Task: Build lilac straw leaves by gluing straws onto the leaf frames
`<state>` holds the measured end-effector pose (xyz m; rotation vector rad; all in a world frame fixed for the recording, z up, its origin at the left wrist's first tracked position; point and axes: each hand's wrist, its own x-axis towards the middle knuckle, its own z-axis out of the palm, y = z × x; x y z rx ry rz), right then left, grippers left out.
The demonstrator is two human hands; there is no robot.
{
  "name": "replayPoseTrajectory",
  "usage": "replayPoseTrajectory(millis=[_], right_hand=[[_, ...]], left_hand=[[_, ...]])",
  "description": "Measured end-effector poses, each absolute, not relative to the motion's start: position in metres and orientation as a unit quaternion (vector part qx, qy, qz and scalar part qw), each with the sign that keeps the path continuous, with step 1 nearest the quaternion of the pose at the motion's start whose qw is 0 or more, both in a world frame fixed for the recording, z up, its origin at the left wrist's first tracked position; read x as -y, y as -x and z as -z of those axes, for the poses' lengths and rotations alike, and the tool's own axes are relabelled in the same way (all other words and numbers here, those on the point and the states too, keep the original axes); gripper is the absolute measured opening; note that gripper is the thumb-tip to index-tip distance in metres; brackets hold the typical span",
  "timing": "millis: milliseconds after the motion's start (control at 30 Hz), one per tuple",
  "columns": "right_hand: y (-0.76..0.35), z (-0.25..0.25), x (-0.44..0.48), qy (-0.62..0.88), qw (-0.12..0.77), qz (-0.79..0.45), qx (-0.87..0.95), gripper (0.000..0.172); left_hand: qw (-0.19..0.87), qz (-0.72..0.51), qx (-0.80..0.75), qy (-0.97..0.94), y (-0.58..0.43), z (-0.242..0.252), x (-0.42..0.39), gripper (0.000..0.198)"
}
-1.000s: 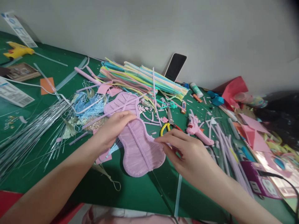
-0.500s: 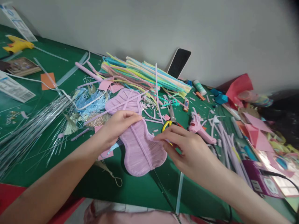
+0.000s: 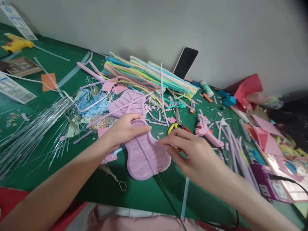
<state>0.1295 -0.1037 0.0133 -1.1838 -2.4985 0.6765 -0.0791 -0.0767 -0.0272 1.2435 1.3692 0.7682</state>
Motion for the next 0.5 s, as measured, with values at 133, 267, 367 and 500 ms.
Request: replayPoseTrajectory(millis=[133,267,367,500], right_hand=[[-0.1307,-0.0117,0.1022,0.419,0.145,-0.234,0.865,0.03],[-0.1323,-0.0113,0.1013,0.412,0.151,-0.235,0.867,0.032],[-0.1338,-0.0116,0.101,0.411,0.149,-0.234,0.868,0.032],[-0.1362,-0.0109,0.1004,0.41,0.153,-0.224,0.871,0.032]], left_hand=[[0.55,-0.325,-0.569,-0.518,0.0787,0.0269,0.0768,0.017],[0.564,-0.327,-0.563,-0.508,0.0786,0.0274,0.0769,0.018],[0.549,-0.322,-0.569,-0.52,0.0785,0.0278,0.0768,0.019],[0.548,-0.316,-0.56,-0.535,0.0785,0.0298,0.0767,0.02]])
